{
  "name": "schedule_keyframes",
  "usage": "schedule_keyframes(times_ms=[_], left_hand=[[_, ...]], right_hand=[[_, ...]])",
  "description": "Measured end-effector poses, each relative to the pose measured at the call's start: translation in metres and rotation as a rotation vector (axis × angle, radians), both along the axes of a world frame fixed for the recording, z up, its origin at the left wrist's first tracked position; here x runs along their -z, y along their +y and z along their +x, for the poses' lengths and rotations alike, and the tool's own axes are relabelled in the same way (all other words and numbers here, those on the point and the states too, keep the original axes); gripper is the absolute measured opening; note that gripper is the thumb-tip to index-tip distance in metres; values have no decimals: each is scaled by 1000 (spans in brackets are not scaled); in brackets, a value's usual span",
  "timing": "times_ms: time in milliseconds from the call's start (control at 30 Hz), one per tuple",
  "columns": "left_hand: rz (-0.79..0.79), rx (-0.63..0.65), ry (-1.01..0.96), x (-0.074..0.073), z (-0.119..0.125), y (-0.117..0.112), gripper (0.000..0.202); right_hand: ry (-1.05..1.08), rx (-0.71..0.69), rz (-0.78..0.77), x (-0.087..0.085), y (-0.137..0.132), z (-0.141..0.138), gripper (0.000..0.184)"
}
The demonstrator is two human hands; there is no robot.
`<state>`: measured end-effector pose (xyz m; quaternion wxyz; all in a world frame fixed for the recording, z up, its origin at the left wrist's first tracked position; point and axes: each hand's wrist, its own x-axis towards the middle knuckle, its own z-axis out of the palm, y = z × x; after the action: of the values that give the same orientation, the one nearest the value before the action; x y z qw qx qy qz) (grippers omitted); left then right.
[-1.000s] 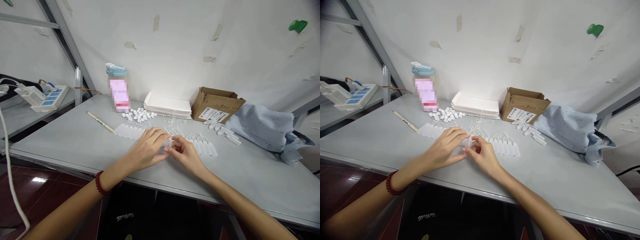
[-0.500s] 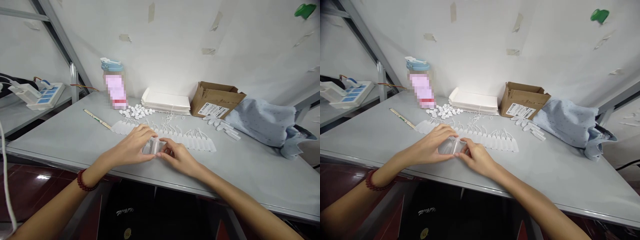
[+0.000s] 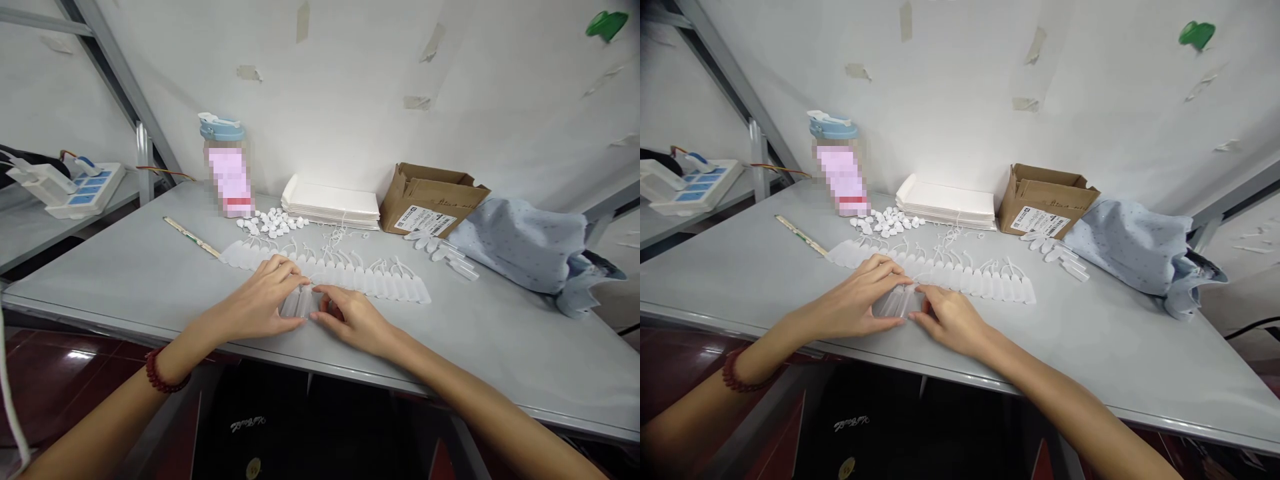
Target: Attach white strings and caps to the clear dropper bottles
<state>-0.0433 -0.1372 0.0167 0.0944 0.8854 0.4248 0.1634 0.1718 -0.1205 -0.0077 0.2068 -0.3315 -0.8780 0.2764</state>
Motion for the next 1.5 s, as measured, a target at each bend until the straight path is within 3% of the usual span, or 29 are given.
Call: schedule_keyframes(times_ms=[533,1500], left_hand=[[-48,-7,51,-2,-1,0,43],[-8,4,30,0,-3,-3,48]], right_hand=[[-39,-15,92,5,0,0,34],[-36,-18,62,2,0,0,33]])
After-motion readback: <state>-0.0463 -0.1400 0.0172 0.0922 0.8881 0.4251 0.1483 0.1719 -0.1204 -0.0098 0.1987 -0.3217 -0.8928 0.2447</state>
